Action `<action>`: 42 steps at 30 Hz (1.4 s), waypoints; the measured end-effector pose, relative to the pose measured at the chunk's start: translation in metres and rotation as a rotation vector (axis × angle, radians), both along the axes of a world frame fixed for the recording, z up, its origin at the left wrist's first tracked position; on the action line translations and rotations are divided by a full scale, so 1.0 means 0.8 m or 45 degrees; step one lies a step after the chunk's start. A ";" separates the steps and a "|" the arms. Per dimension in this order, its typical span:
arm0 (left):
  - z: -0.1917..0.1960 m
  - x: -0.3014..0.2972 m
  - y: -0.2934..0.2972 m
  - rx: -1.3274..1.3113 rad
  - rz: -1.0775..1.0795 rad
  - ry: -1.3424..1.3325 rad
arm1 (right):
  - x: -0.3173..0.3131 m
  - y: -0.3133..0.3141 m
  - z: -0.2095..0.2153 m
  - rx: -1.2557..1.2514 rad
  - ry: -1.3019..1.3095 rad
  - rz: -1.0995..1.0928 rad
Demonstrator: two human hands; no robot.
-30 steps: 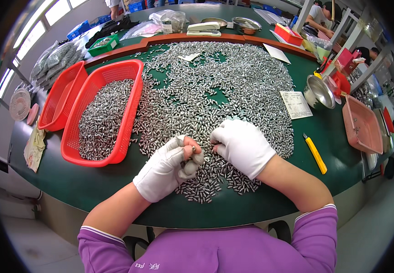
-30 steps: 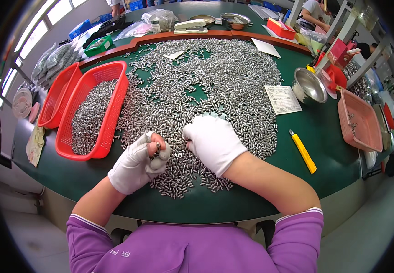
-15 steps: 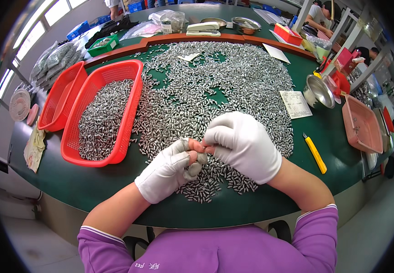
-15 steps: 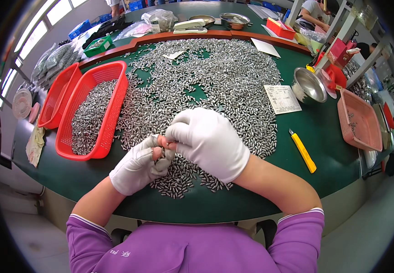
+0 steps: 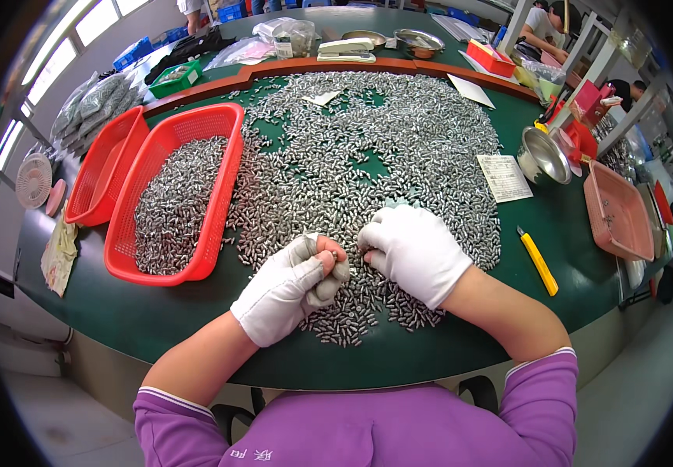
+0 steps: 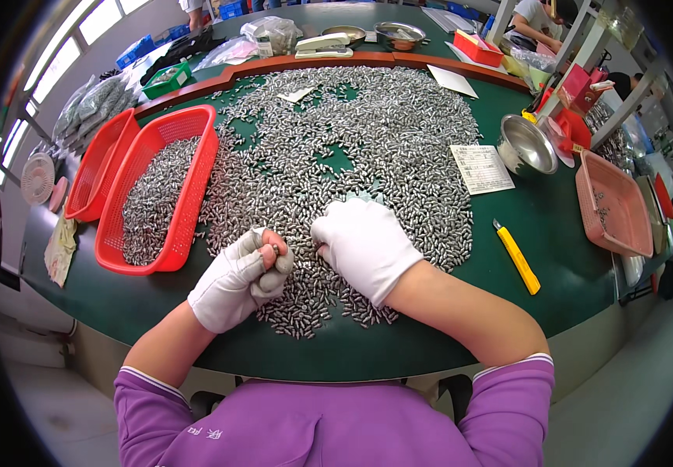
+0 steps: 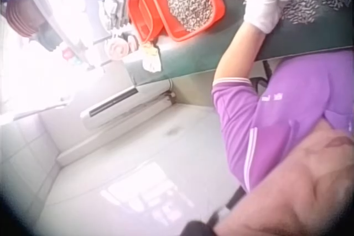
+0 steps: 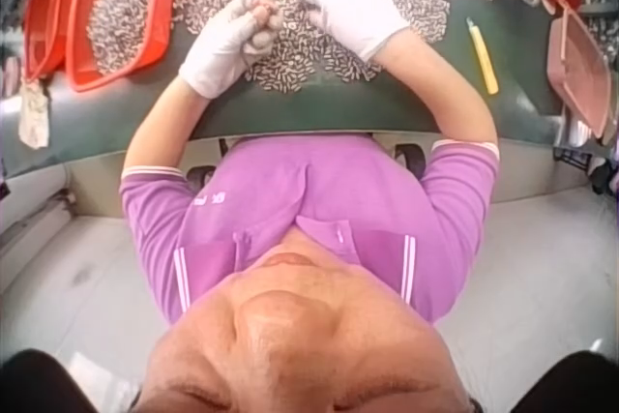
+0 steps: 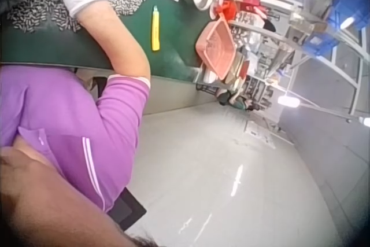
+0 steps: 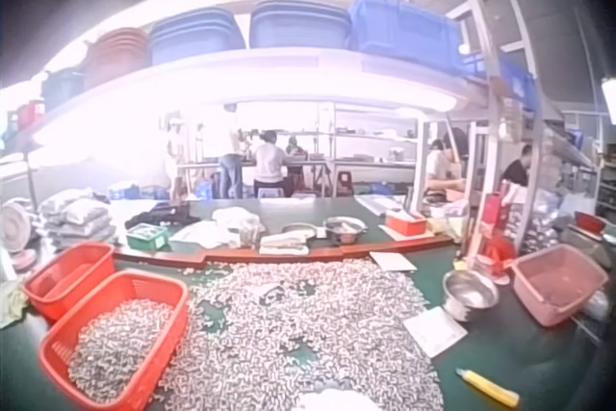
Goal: Sorting and inspecting small metal hardware components at a workbench.
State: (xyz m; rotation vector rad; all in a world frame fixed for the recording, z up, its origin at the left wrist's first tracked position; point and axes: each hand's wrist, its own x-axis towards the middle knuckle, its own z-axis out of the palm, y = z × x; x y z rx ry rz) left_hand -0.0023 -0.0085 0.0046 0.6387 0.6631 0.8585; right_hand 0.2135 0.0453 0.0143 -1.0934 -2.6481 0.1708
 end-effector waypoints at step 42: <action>0.002 0.001 0.004 -0.008 -0.060 -0.034 | -0.020 -0.015 0.010 -0.599 1.136 0.207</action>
